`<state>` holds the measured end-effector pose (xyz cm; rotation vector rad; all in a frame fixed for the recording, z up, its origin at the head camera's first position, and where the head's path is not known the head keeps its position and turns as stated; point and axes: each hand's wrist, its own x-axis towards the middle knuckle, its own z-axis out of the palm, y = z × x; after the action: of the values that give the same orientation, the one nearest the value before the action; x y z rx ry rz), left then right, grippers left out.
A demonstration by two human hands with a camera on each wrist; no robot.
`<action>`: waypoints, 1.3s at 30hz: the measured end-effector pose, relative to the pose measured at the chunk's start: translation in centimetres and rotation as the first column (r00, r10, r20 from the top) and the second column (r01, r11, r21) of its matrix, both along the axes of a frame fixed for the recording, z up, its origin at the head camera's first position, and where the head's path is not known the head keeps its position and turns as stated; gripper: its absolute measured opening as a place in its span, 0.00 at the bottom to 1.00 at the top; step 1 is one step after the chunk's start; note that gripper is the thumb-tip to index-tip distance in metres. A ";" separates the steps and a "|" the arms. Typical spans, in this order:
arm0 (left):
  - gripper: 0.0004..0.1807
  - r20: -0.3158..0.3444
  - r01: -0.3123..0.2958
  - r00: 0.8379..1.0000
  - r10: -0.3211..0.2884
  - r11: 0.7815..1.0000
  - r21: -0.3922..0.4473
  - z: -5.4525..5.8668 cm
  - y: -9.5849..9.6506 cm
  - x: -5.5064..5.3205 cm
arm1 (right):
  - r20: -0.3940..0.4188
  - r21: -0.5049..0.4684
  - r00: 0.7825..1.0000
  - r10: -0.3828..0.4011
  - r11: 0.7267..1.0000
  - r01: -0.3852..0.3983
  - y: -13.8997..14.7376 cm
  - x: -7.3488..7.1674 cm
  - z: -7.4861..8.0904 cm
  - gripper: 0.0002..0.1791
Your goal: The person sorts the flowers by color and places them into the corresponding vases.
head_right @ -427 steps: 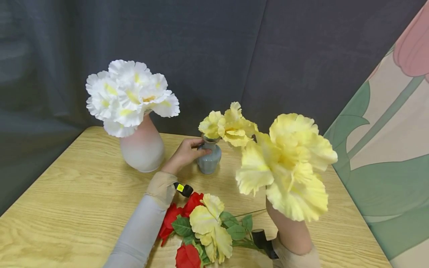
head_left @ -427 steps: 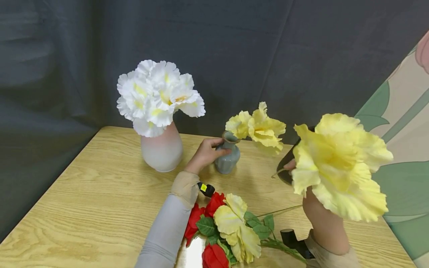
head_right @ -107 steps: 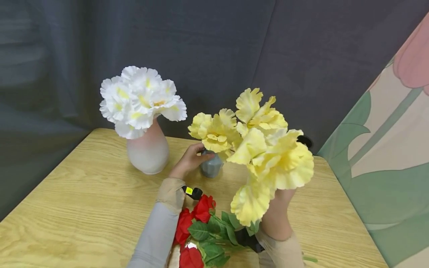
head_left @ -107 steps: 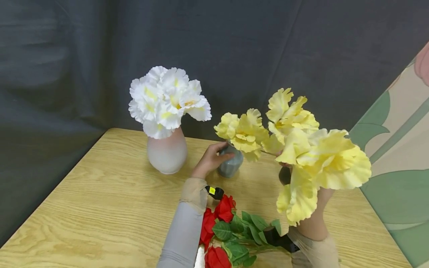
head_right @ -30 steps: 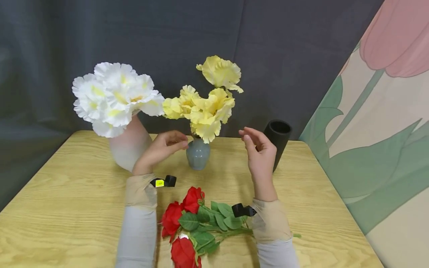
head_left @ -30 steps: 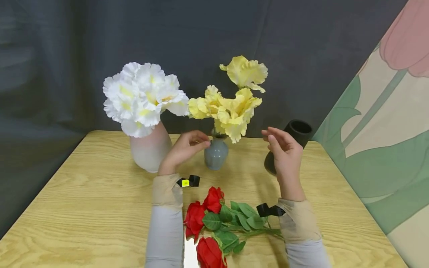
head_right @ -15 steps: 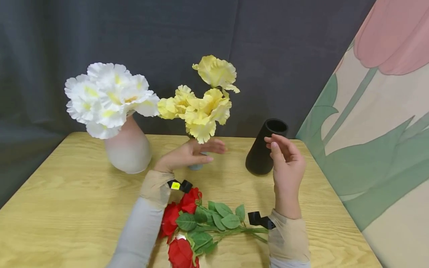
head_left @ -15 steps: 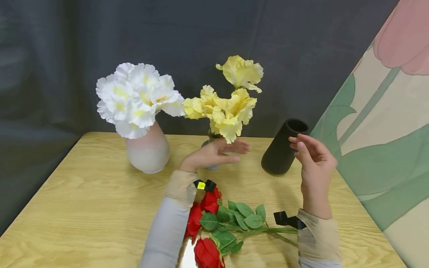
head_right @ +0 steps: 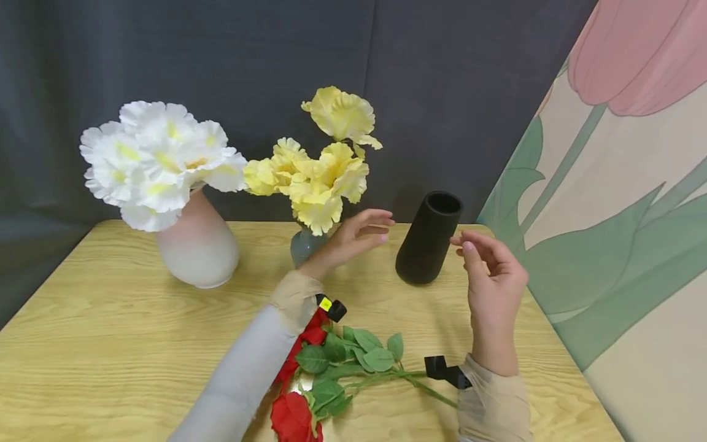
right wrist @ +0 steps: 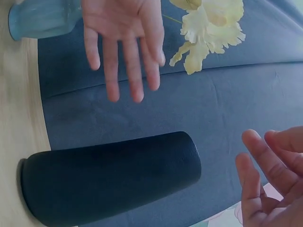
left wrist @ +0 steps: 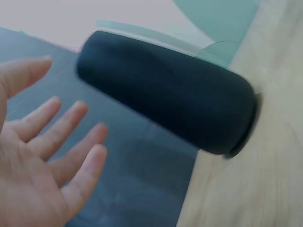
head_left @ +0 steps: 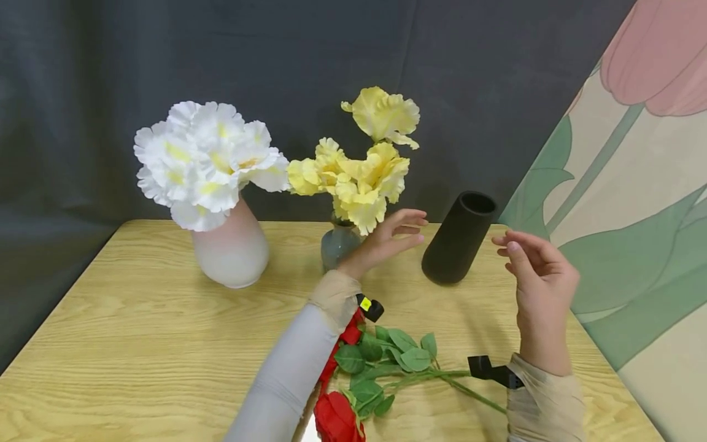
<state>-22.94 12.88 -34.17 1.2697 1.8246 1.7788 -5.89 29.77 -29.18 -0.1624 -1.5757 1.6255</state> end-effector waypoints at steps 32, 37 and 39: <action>0.41 0.097 -0.096 0.989 0.114 0.980 -0.176 -2.9 8.1 -1.3 | 0.438 0.662 0.898 -0.029 0.686 -0.301 1.1 2.9 0.7 0.08; 0.42 0.134 -0.101 0.982 0.130 0.975 -0.200 -2.9 8.4 -1.2 | 0.547 0.658 0.836 0.039 0.598 -0.458 0.0 3.0 0.3 0.07; 0.43 0.140 -0.097 0.982 0.127 0.973 -0.208 -2.9 8.6 -1.1 | 0.586 0.651 0.808 0.061 0.557 -0.515 -0.4 3.0 -0.1 0.06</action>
<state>-24.07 21.48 -37.09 0.9455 1.9637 1.6470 -2.92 29.32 -29.24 0.2058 -2.7491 0.9607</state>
